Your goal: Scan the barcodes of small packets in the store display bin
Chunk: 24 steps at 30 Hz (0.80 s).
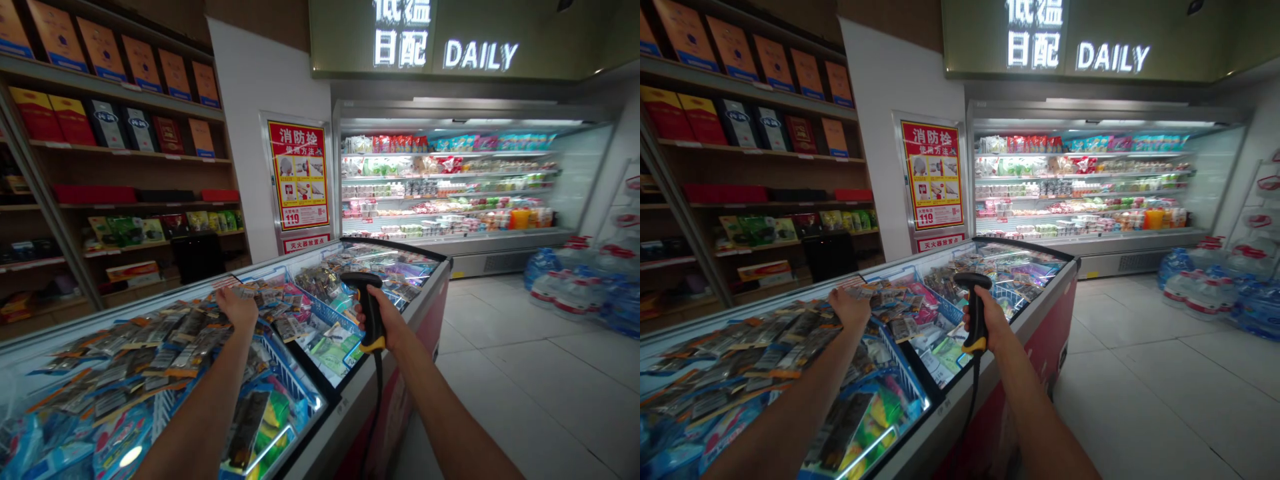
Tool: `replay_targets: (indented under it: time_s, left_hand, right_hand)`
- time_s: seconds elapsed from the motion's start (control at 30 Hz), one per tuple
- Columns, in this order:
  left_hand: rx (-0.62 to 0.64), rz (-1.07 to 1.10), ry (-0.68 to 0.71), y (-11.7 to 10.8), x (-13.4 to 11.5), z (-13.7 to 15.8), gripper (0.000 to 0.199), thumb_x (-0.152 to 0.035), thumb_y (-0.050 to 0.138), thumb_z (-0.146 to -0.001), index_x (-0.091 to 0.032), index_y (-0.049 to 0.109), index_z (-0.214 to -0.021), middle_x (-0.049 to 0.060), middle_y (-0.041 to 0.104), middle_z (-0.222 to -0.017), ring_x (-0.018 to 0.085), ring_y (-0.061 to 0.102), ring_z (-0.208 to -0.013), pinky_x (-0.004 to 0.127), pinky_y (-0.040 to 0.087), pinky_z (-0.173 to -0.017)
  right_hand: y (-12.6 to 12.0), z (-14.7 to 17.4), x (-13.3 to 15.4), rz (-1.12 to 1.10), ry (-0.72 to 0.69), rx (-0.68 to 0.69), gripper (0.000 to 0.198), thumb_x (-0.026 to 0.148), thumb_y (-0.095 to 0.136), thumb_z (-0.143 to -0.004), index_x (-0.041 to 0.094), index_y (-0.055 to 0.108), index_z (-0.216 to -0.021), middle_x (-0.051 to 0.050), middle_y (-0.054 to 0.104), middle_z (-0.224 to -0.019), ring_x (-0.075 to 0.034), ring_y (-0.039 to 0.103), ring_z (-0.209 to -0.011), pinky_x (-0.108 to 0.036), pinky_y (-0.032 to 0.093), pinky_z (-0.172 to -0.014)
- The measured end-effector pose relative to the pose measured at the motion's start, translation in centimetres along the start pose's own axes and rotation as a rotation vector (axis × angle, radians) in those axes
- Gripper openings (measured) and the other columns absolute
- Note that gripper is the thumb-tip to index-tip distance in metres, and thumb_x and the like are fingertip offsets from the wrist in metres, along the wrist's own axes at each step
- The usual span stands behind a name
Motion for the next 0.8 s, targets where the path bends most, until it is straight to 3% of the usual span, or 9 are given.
replay_targets:
  time_s: [0.17, 0.3, 0.47, 0.6, 0.7, 0.8]
  left_hand:
    - [-0.033, -0.169, 0.247, -0.1, -3.6, 2.2, 0.053, -0.013, 0.051, -0.064, -0.012, 0.042, -0.116, 0.015, 0.031, -0.132, 0.029, 0.027, -0.121, 0.048, 0.018, -0.098]
    - [0.104, -0.105, 0.352, 3.0, -7.1, 6.0, 0.047, -0.013, 0.05, -0.065, -0.013, 0.048, -0.112, 0.013, 0.037, -0.129, 0.025, 0.033, -0.118, 0.042, 0.022, -0.099]
    - [0.477, -0.073, 0.343, 9.3, -8.9, 12.7, 0.048, -0.013, 0.051, -0.065, -0.013, 0.048, -0.113, 0.013, 0.041, -0.126, 0.022, 0.035, -0.118, 0.035, 0.028, -0.096]
    - [0.836, -0.13, 0.374, 12.7, -9.1, 17.9, 0.054, -0.027, 0.058, -0.067, -0.013, 0.046, -0.117, 0.013, 0.048, -0.122, 0.023, 0.041, -0.114, 0.034, 0.03, -0.093]
    - [0.945, -0.192, 0.35, 13.7, -9.1, 19.6, 0.056, -0.035, 0.06, -0.064, -0.018, 0.047, -0.116, 0.012, 0.054, -0.116, 0.028, 0.043, -0.112, 0.042, 0.029, -0.091]
    - [1.01, -0.132, 0.281, 14.3, -9.3, 19.5, 0.05, -0.029, 0.068, -0.056, -0.017, 0.057, -0.103, 0.013, 0.059, -0.107, 0.029, 0.047, -0.107, 0.039, 0.033, -0.086]
  right_hand:
    - [-1.9, 0.5, 1.0, 0.002, -0.05, -0.044, 0.022, 0.037, 0.047, -0.075, 0.015, 0.05, -0.073, 0.002, 0.051, -0.049, -0.008, 0.045, -0.037, -0.019, 0.036, -0.034]
    - [-3.7, 0.8, 1.9, -0.005, -0.071, -0.085, 0.022, 0.037, 0.047, -0.075, 0.015, 0.051, -0.072, 0.002, 0.051, -0.049, -0.008, 0.045, -0.037, -0.019, 0.037, -0.034]
    - [-5.8, 1.2, 2.3, -0.02, -0.074, -0.135, 0.023, 0.038, 0.049, -0.074, 0.015, 0.051, -0.075, 0.002, 0.051, -0.05, -0.008, 0.046, -0.037, -0.019, 0.037, -0.034]
    - [-7.1, 1.4, 2.3, 0.008, -0.084, -0.185, 0.024, 0.039, 0.048, -0.075, 0.015, 0.052, -0.075, 0.002, 0.052, -0.051, -0.008, 0.046, -0.037, -0.019, 0.037, -0.034]
    - [-7.5, 1.5, 2.3, 0.023, -0.097, -0.202, 0.025, 0.039, 0.048, -0.075, 0.014, 0.052, -0.076, 0.002, 0.052, -0.051, -0.007, 0.046, -0.037, -0.019, 0.037, -0.034]
    - [-7.4, 1.4, 2.3, 0.022, -0.094, -0.198, 0.024, 0.038, 0.049, -0.075, 0.015, 0.052, -0.076, 0.002, 0.051, -0.05, -0.007, 0.046, -0.037, -0.019, 0.037, -0.034]
Point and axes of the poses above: each hand's wrist, its own z-axis away from the middle knuckle, its own y-axis out of the palm, x = y × z, the point moved 5 cm from there along -z, towards the middle knuckle
